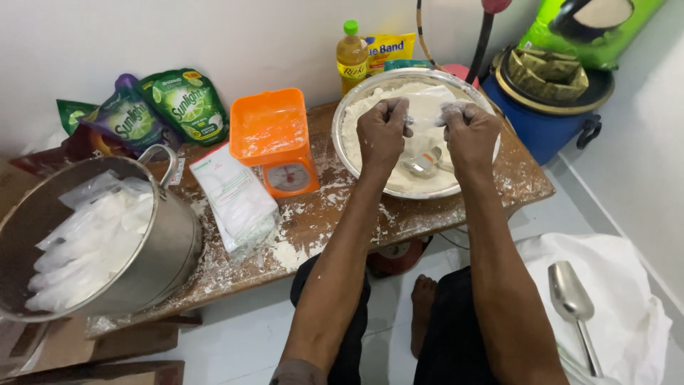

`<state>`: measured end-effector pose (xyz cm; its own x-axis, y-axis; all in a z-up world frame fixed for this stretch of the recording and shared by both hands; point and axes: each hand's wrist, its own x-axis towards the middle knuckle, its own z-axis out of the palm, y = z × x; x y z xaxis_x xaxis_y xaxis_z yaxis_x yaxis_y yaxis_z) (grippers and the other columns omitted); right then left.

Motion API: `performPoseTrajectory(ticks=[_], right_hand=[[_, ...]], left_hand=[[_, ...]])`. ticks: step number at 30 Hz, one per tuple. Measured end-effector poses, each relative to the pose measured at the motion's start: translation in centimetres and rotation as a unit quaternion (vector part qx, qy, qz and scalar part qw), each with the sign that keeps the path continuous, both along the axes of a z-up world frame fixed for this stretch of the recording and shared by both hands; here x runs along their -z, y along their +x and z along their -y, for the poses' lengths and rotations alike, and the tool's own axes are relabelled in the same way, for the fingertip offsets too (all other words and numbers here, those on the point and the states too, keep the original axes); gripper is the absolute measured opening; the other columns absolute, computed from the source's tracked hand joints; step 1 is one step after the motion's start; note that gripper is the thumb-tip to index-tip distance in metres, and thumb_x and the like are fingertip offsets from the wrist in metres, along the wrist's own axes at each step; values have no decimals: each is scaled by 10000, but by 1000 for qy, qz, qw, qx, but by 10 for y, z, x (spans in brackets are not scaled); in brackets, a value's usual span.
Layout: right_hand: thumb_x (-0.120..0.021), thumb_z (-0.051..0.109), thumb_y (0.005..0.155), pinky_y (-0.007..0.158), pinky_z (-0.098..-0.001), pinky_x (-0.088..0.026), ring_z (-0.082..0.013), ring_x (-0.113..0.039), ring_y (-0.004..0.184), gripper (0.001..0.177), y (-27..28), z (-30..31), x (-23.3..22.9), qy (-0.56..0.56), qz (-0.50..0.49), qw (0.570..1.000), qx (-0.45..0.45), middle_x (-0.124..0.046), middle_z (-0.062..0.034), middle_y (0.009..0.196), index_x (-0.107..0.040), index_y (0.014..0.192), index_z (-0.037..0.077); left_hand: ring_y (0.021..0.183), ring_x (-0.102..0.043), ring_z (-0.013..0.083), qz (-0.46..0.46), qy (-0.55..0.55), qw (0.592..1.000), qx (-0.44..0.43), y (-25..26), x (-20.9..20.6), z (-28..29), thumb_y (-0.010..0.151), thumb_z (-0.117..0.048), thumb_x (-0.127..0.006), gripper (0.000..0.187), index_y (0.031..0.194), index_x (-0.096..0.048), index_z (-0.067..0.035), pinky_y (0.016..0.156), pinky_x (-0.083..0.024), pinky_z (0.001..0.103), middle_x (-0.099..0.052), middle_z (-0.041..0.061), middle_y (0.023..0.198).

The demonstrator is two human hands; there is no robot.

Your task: Scooping powder from a large bowl into small plastic bags and weighing them on a scale for portioning.

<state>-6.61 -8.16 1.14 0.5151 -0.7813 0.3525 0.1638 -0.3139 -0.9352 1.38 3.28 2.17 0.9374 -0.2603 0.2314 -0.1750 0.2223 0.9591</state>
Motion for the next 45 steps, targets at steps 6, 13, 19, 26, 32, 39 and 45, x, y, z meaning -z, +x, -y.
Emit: performPoseTrajectory(ticks=[6, 13, 19, 26, 32, 39, 45], right_hand=[[-664, 76, 945, 507, -265, -410, -110, -511, 514, 166, 7, -12, -19, -79, -6, 997, 8, -553, -72, 541, -722, 797, 27], [-660, 31, 945, 503, -232, -413, -96, -508, 494, 213, 26, -32, -29, -73, 24, 997, -25, -531, -57, 516, -666, 732, 40], [-660, 9, 949, 513, -239, -436, -110, -487, 461, 244, 49, -53, -47, -132, 51, 988, -66, -533, -61, 506, -676, 708, 38], [-641, 37, 964, 502, -272, -410, -112, -470, 487, 234, 66, -84, -61, -133, 52, 985, -97, -519, -58, 516, -684, 734, 38], [-653, 56, 963, 493, -272, -401, -108, -469, 495, 226, 75, -111, -77, -128, 63, 983, -119, -509, -62, 520, -670, 739, 38], [-626, 14, 955, 527, -266, -425, -111, -498, 520, 177, 97, -132, -88, -142, 87, 974, -153, -534, -74, 564, -711, 800, 10], [-693, 28, 1007, 726, -275, -484, -76, -443, 608, 352, 111, -160, -102, -194, 73, 961, -180, -523, 24, 586, -618, 667, 80]], left_hand=[[346, -521, 133, -17, -9, 1000, 10, 11, -11, -15, 943, -186, -680, 184, 906, -740, -16, 341, -386, 253, -607, 120, 496], [426, -638, 185, -18, -39, 999, 9, 24, -33, -43, 940, -118, -677, 180, 922, -719, 56, 331, -438, 242, -628, 173, 564], [323, -515, 139, -15, -12, 999, -27, 37, -59, -77, 940, -168, -682, 188, 914, -743, 9, 280, -350, 243, -582, 131, 483], [340, -532, 151, 10, -59, 998, -37, 57, -66, -107, 933, -138, -682, 170, 898, -732, 20, 292, -363, 227, -585, 162, 494], [424, -643, 184, 21, -54, 997, -55, 67, -83, -132, 927, -100, -678, 162, 900, -739, 48, 317, -443, 239, -640, 174, 559], [364, -564, 167, 41, -20, 996, -71, 72, -105, -167, 950, -145, -653, 183, 919, -750, 8, 324, -423, 252, -612, 142, 499], [471, -569, 102, 24, -2, 996, -80, 86, -111, -196, 956, -206, -640, 205, 938, -726, -21, 536, -492, 277, -626, 31, 619]])
